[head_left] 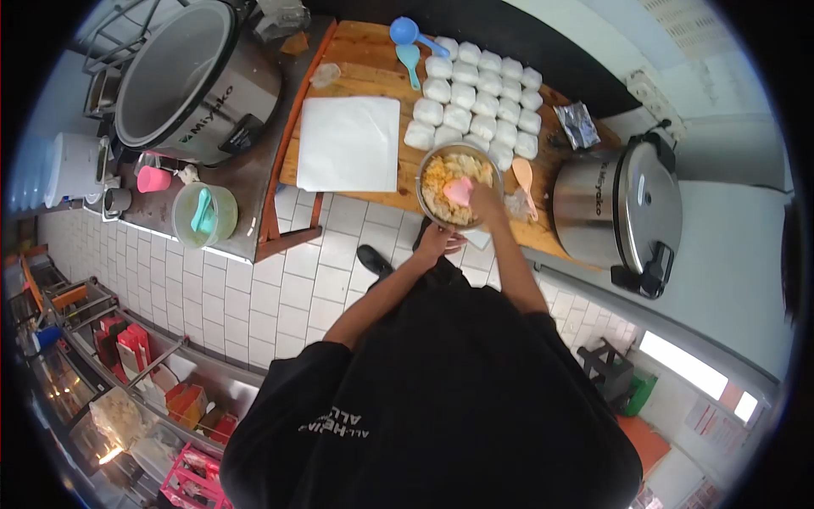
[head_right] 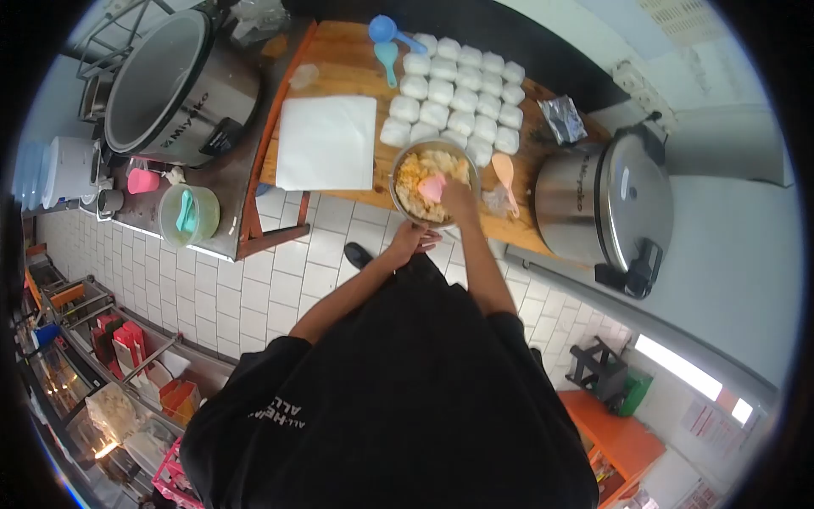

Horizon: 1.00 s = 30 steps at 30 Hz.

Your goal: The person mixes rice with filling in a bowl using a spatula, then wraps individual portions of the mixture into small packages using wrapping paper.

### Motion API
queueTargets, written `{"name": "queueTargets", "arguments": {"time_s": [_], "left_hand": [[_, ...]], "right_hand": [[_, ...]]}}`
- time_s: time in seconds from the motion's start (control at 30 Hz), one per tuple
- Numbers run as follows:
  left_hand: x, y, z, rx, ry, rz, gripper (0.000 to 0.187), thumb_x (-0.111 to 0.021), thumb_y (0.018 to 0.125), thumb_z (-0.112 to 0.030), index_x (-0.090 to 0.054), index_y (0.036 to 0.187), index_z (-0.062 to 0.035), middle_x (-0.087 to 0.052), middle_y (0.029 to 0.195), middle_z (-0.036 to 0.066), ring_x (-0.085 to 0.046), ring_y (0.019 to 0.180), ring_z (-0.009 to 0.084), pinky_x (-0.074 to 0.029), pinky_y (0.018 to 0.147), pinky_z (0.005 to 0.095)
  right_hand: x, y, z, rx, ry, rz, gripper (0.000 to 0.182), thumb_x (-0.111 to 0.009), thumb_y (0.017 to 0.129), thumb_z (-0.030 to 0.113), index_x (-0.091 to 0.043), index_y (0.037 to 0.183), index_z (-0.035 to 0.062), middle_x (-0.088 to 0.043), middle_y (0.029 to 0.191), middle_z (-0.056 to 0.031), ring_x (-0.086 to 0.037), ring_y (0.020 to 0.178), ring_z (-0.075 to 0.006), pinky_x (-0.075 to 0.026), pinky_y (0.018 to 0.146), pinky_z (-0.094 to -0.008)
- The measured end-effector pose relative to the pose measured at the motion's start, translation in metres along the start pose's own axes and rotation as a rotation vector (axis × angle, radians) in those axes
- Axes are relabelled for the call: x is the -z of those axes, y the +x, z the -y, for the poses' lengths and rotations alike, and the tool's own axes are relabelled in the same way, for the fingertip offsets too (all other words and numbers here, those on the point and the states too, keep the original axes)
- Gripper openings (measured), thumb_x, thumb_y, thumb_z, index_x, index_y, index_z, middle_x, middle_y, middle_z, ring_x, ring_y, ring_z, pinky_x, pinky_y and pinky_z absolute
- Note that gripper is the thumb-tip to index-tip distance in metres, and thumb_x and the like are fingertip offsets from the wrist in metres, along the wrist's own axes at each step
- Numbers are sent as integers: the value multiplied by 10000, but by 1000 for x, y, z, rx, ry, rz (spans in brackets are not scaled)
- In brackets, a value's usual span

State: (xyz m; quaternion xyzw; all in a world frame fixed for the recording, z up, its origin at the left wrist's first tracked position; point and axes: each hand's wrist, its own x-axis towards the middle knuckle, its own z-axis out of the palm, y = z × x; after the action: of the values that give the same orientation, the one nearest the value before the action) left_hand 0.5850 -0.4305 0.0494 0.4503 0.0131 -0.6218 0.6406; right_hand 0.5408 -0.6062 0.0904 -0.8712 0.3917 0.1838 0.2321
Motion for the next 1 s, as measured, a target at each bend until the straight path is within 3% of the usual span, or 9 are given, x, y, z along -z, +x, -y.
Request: {"name": "queueTargets", "arguments": {"time_s": [0.1, 0.17, 0.23, 0.4, 0.47, 0.57, 0.73, 0.8, 1.0], "left_hand": [[34, 19, 3, 23, 234, 206, 205, -484, 970, -190, -468, 1099, -31, -634, 979, 142, -688, 710, 234, -576, 581, 331], [33, -11, -38, 104, 253, -116, 214, -473, 973, -186, -443, 1106, -22, -624, 956, 130, -683, 668, 225, -571, 538, 319], [45, -2, -57, 14, 319, -121, 210, -462, 974, -176, -430, 1109, -18, -613, 942, 127, -683, 669, 227, -578, 531, 320], [51, 12, -68, -99, 401, -92, 169, -432, 978, -152, -401, 1077, -19, -579, 896, 118, -680, 665, 236, -606, 537, 341], [54, 13, -61, -101, 356, -80, 128, -466, 971, -131, -377, 1018, -52, -564, 915, 116, -687, 694, 246, -615, 568, 317], [55, 19, -50, -167, 360, -103, 116, -459, 973, -123, -381, 1019, -51, -565, 911, 117, -687, 687, 238, -613, 558, 323], [39, 5, -59, -109, 285, -137, 76, -433, 968, -91, -386, 987, -35, -557, 861, 111, -674, 633, 226, -612, 519, 329], [43, 4, -50, -105, 267, -138, 76, -432, 969, -93, -384, 983, -36, -557, 856, 110, -675, 635, 226, -611, 516, 332], [44, 9, -54, -136, 308, -138, 77, -431, 973, -106, -384, 974, -45, -553, 852, 104, -675, 631, 222, -606, 512, 331]], "right_hand": [[54, -20, -5, 80, 51, -198, 354, -429, 925, 252, -565, 1212, 96, -609, 1067, -265, -588, 1008, -408, -452, 869, -492], [71, -22, -4, -38, 106, -164, 348, -411, 937, 265, -565, 1211, 115, -613, 1076, -250, -588, 1008, -407, -452, 872, -489], [72, -5, 4, -143, 224, -234, 323, -426, 938, 258, -573, 1183, 107, -605, 1112, -233, -586, 1020, -398, -453, 872, -488], [20, 47, 30, 196, 209, -386, 319, -432, 937, 268, -599, 1146, 93, -626, 1066, -242, -598, 1013, -389, -457, 868, -479], [73, 54, 34, -93, 136, 301, 310, -441, 929, 266, -614, 1124, 99, -635, 1038, -239, -608, 986, -388, -463, 861, -470], [74, 26, 32, 358, -21, -90, 298, -461, 919, 254, -625, 1098, 82, -643, 1025, -223, -629, 939, -375, -483, 806, -480], [20, -29, 56, 135, -54, -14, 276, -409, 899, 120, -539, 1143, 106, -642, 989, -206, -635, 884, -391, -503, 738, -488], [-20, -39, 58, -42, -3, -267, 362, -436, 920, 205, -501, 1271, 140, -653, 940, -223, -641, 875, -391, -505, 742, -504], [48, -41, 61, 28, 13, -98, 366, -422, 932, 206, -507, 1285, 158, -646, 985, -235, -637, 901, -401, -506, 756, -499]]}}
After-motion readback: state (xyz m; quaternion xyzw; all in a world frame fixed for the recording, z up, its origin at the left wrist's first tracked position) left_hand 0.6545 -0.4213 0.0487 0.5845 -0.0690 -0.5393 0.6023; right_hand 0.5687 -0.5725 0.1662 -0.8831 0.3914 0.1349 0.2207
